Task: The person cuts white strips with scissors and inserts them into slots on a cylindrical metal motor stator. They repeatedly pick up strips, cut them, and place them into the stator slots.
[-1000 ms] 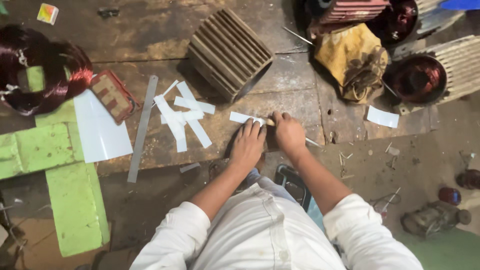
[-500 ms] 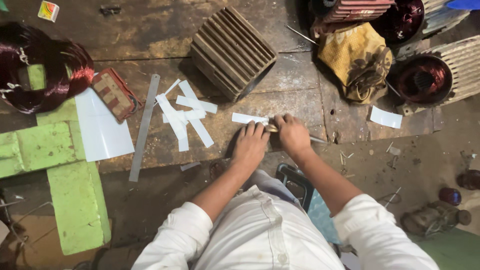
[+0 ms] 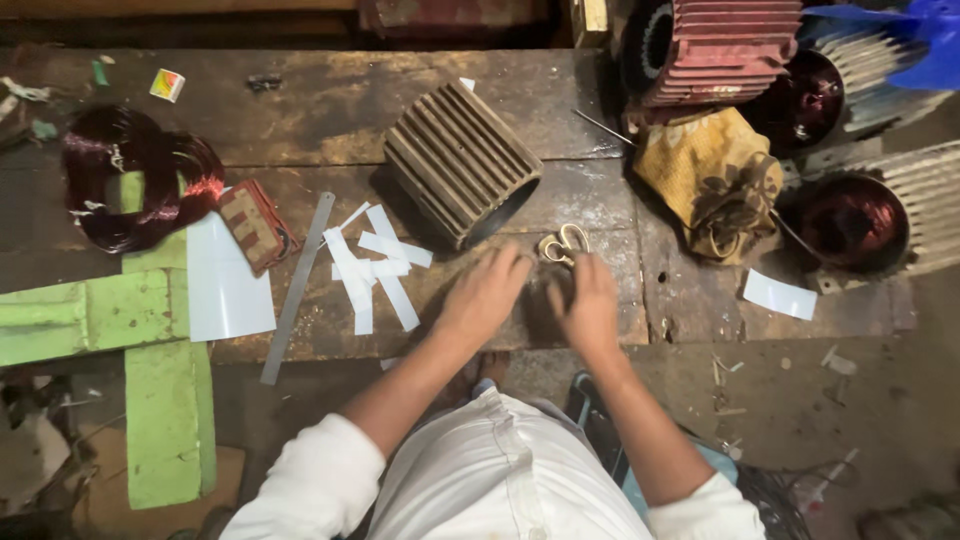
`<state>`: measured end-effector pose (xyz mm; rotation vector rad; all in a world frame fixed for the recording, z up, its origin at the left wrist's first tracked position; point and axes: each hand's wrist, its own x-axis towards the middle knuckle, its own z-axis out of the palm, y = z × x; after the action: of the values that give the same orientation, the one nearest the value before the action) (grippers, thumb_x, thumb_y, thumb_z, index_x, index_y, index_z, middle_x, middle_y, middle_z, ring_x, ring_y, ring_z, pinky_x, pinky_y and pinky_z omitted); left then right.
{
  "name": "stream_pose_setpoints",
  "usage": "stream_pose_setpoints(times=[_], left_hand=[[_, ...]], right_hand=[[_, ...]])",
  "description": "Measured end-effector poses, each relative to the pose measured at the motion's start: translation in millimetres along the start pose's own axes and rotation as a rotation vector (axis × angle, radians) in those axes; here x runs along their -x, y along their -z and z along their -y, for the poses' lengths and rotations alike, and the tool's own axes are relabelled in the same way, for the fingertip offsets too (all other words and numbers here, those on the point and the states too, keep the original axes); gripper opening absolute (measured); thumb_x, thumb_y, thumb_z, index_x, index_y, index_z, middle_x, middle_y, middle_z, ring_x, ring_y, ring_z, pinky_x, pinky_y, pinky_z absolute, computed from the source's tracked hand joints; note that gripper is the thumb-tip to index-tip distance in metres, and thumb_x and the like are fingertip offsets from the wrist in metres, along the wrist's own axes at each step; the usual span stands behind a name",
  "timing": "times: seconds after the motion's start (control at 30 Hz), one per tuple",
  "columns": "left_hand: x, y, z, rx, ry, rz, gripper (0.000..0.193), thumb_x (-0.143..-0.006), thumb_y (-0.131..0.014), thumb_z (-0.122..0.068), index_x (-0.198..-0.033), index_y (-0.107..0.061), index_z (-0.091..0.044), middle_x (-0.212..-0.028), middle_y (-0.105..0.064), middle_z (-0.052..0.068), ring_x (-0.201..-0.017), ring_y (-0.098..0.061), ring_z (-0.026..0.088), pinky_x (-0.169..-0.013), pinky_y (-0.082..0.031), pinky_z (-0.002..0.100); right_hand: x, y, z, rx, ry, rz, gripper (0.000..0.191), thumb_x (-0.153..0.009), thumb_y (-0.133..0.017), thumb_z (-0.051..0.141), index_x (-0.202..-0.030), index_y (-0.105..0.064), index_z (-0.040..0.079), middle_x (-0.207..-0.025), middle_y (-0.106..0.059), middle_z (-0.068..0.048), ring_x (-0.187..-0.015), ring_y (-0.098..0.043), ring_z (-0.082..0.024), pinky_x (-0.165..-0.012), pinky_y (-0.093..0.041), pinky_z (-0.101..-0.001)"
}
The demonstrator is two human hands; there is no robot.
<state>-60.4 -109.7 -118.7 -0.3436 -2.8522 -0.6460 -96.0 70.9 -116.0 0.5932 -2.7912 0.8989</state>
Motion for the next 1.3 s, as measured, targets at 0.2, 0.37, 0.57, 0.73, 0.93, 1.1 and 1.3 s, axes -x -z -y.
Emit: stream_pose_setpoints(times=[0.2,0.37,0.57,0.73,0.93,1.1,1.3], left_hand=[[0.6,22.3,-1.3,0.421,0.439,-0.146,0.018,-0.09,-0.067,-0.011,-0.106,-0.065,-0.006,-0.1,-0.068,0.017,-0.095,-0.068,0.039,-0.081,-0.053,0.047],[3.6,19.7,8.5,0.461,0.626,-0.166,0.02,-0.091,-0.068,-0.015,-0.108,-0.064,-0.005,-0.101,-0.072,0.017,-0.095,-0.07,0.035,-0.082,-0.055,0.043],[17.7,31.7,26.0,0.45,0.695,-0.195,0.019,-0.095,-0.067,-0.018,-0.11,-0.065,-0.007,-0.105,-0.075,0.013,-0.094,-0.073,0.029,-0.081,-0.056,0.038],[37.7,36.0,40.6,0.504,0.758,-0.169,0.025,-0.092,-0.069,-0.02,-0.112,-0.064,-0.007,-0.106,-0.075,0.01,-0.092,-0.075,0.024,-0.079,-0.057,0.036],[58.6,32.0,56.8,0.455,0.799,-0.125,0.024,-0.093,-0.07,-0.019,-0.113,-0.065,-0.006,-0.106,-0.074,0.009,-0.088,-0.072,0.023,-0.077,-0.056,0.035],[63.2,26.4,63.3,0.509,0.765,-0.141,0.023,-0.092,-0.069,-0.017,-0.112,-0.065,-0.006,-0.107,-0.074,0.009,-0.089,-0.072,0.021,-0.074,-0.057,0.034],[66.1,26.5,65.0,0.472,0.771,-0.097,0.024,-0.092,-0.07,-0.018,-0.112,-0.065,-0.006,-0.106,-0.073,0.009,-0.088,-0.072,0.022,-0.074,-0.057,0.036]], right_hand=[[-1.8,-6.7,36.1,-0.243,0.198,-0.036,0.047,-0.082,-0.081,0.014,-0.125,-0.064,0.005,-0.116,-0.066,-0.016,-0.107,-0.062,-0.038,-0.092,-0.049,-0.046],[-7.3,-20.1,29.2,-0.378,0.274,0.011,0.041,-0.082,-0.081,0.014,-0.12,-0.067,0.006,-0.116,-0.066,-0.015,-0.105,-0.065,-0.037,-0.089,-0.053,-0.0431],[-40.6,-53.8,15.1,-0.567,-0.002,-0.002,0.03,-0.087,-0.077,0.012,-0.115,-0.072,0.005,-0.103,-0.069,-0.015,-0.093,-0.069,-0.031,-0.082,-0.055,-0.037],[-67.0,-80.1,12.1,-0.625,-0.106,-0.117,0.018,-0.09,-0.076,0.013,-0.107,-0.073,0.005,-0.098,-0.072,-0.014,-0.09,-0.071,-0.028,-0.082,-0.054,-0.0349],[-72.3,-90.0,18.3,-0.544,-0.102,-0.186,0.012,-0.091,-0.077,0.011,-0.101,-0.074,0.006,-0.094,-0.072,-0.014,-0.087,-0.071,-0.029,-0.079,-0.054,-0.0348],[-78.2,-101.6,18.9,-0.597,-0.205,-0.124,0.011,-0.089,-0.074,0.01,-0.098,-0.071,0.004,-0.09,-0.073,-0.014,-0.082,-0.073,-0.025,-0.076,-0.056,-0.0354],[-81.0,-93.2,18.9,-0.591,-0.34,-0.049,0.022,-0.085,-0.078,0.013,-0.097,-0.065,0.001,-0.085,-0.072,-0.013,-0.077,-0.07,-0.027,-0.073,-0.055,-0.0363]])
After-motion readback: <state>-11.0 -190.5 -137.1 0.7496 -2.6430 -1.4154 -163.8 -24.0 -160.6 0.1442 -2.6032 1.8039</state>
